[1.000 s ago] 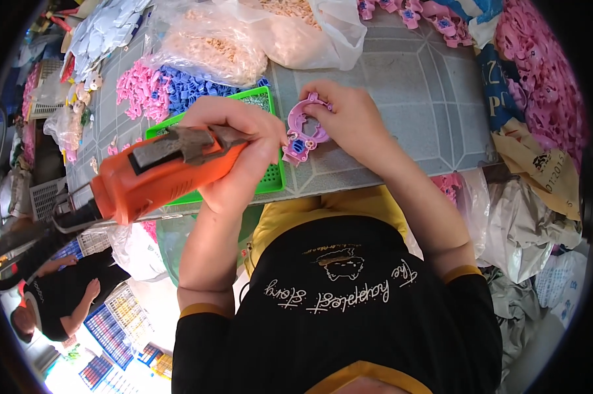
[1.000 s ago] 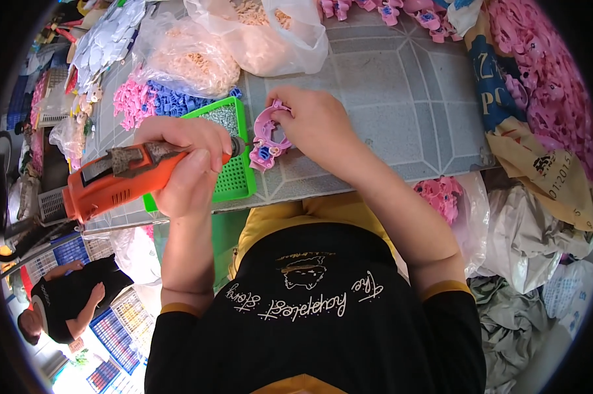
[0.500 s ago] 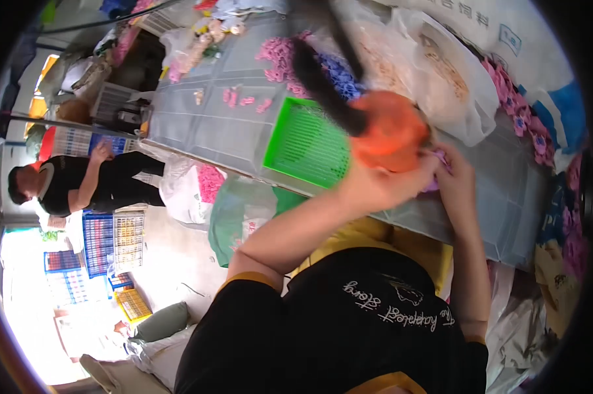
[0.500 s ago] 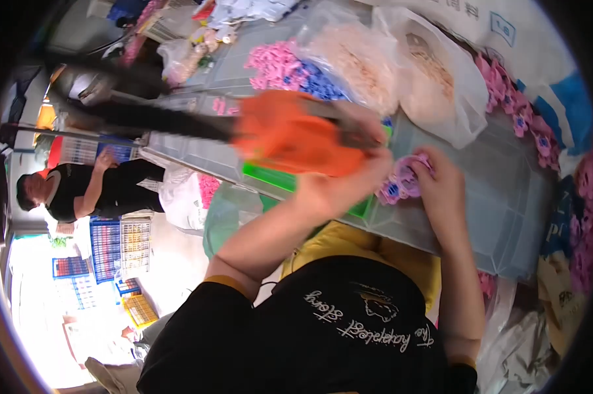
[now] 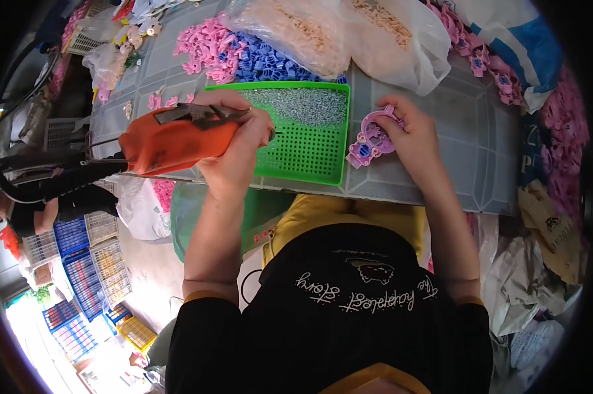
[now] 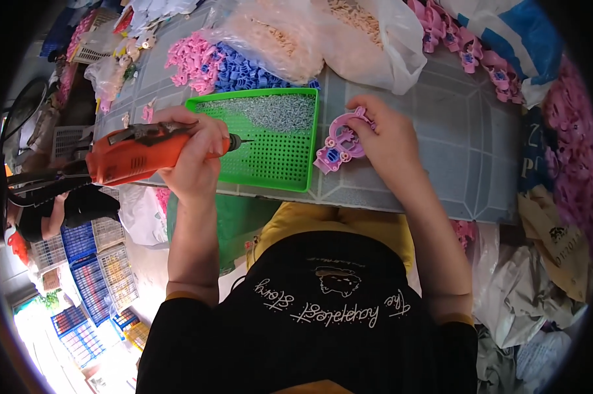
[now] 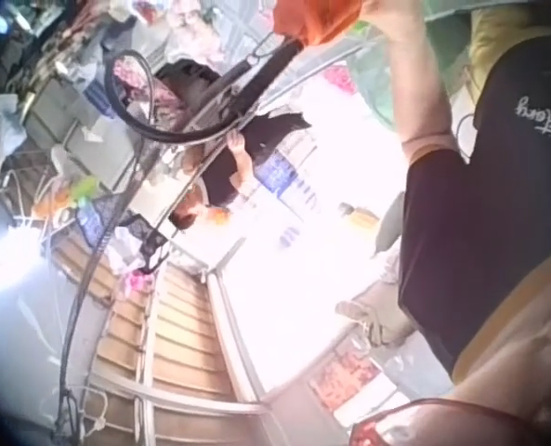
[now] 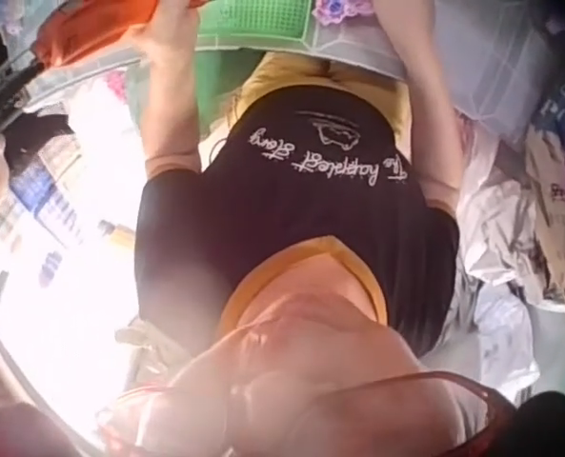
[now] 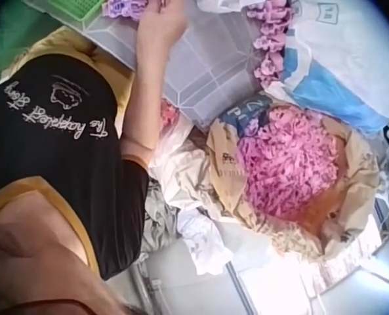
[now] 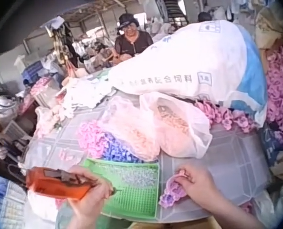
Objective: Using an electric screwdriver to assemble plastic toy components by driving screws into them.
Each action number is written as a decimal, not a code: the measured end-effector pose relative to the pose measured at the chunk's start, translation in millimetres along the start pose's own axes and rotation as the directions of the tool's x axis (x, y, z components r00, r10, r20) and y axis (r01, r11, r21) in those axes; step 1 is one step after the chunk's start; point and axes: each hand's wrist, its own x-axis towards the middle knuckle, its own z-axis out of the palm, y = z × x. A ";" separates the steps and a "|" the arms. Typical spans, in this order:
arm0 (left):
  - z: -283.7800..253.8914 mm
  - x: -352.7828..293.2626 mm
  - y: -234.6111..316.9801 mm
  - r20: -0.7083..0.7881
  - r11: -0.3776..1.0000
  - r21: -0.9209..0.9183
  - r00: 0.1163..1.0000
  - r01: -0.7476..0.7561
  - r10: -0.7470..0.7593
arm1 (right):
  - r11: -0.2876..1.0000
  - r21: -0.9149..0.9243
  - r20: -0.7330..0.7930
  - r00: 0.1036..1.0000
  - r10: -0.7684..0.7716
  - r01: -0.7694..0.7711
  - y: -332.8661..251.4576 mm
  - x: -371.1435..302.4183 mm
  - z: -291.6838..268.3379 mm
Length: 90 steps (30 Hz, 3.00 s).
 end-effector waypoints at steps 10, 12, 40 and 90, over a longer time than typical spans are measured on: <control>-4.8 3.1 -5.7 0.053 0.991 -0.128 0.998 -0.035 0.042 | 0.996 -0.093 -0.002 1.000 -0.011 0.011 -0.5 0.0 0.0; -0.9 4.1 -1.6 0.046 0.994 -0.104 0.998 -0.045 0.050 | 0.993 -0.088 -0.002 0.997 -0.078 0.078 -3.0 -0.9 -0.2; 99.0 -6.0 0.0 0.433 0.944 -0.318 0.899 0.087 0.063 | 0.968 -0.218 -0.035 0.991 -0.133 0.122 -3.5 -3.8 -6.9; 66.9 9.0 15.7 0.148 0.950 -0.302 0.980 -0.080 0.129 | 0.958 -0.201 -0.078 0.978 0.193 -0.205 -6.8 -109.9 -192.2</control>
